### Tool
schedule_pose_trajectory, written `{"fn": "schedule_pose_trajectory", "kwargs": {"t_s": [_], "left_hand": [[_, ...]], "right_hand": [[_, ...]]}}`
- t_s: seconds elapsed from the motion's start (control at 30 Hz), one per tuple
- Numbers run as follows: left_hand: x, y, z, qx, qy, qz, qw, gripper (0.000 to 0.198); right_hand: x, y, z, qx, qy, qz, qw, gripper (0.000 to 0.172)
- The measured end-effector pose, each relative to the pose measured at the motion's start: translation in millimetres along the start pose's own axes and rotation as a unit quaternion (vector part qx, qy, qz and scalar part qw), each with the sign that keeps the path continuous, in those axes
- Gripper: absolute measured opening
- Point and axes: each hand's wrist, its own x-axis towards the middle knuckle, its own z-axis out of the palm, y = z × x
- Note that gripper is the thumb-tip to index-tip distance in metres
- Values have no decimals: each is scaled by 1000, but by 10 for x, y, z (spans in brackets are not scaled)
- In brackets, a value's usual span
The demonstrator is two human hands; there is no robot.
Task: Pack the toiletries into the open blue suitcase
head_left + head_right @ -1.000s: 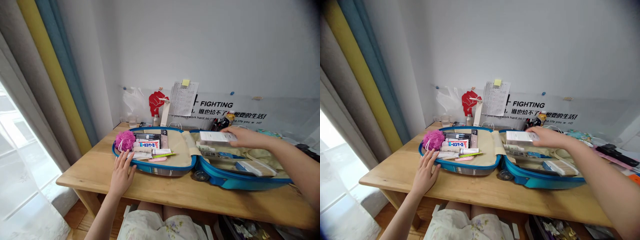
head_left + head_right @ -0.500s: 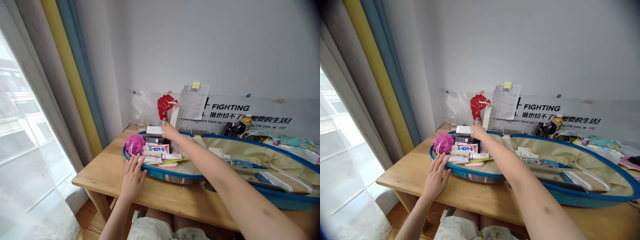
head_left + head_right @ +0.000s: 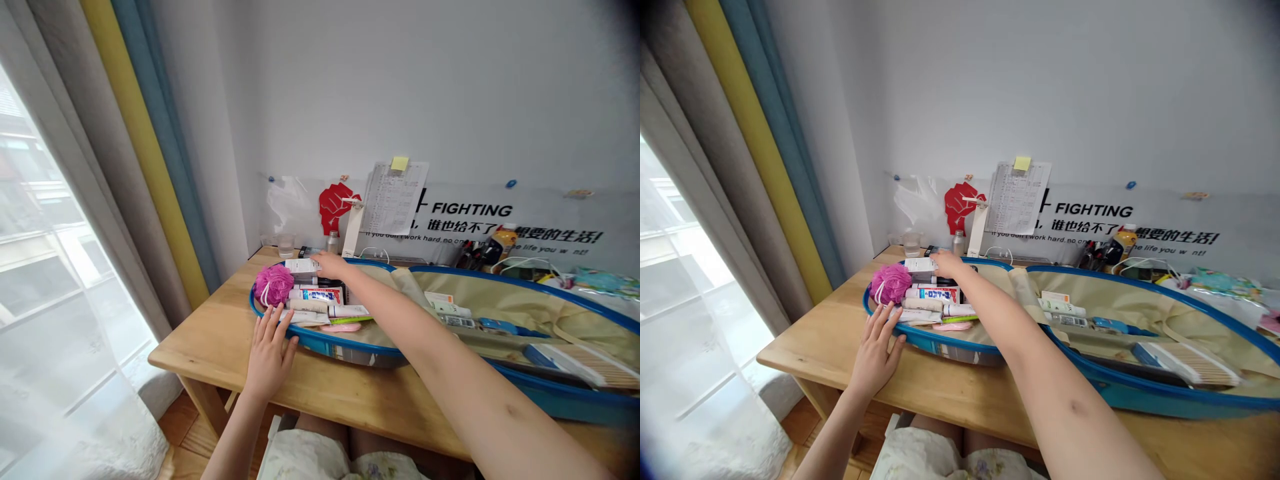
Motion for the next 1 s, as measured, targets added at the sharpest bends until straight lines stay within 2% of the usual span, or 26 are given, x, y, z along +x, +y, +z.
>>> {"fn": "schedule_pose_trajectory", "kwargs": {"t_s": [0.17,0.23,0.3,0.43,0.57,0.67,0.77,0.87,1.0], "left_hand": [[0,8,-6,-4,11,6,1000,50],[-2,9,-8,-2,13,8,1000,50],[-4,7,-8,-1,11,8,1000,51],[-7,-3,-1,-2,14,10,1000,51],[-5,3,4,-8,23,15,1000,51],[6,22,-6,-12,28,19,999,51],[17,38,-19,-14,30,23,999,51],[20,38,-22,-13,32,25,999,52],[12,25,-13,-15,35,25,999,53]], "right_hand": [[-48,-38,-19,9,-4,-3,1000,69],[-133,16,-119,14,5,-8,1000,73],[-285,141,-286,18,16,-14,1000,69],[-810,601,-701,54,25,-9,998,49],[-1551,1157,-917,84,-22,83,993,37],[-2163,1489,-847,111,-120,141,977,29],[-2721,1702,-683,154,-223,192,943,34],[-3127,1818,-544,165,-240,231,928,44],[-3387,1853,-409,141,-253,258,922,48]]}}
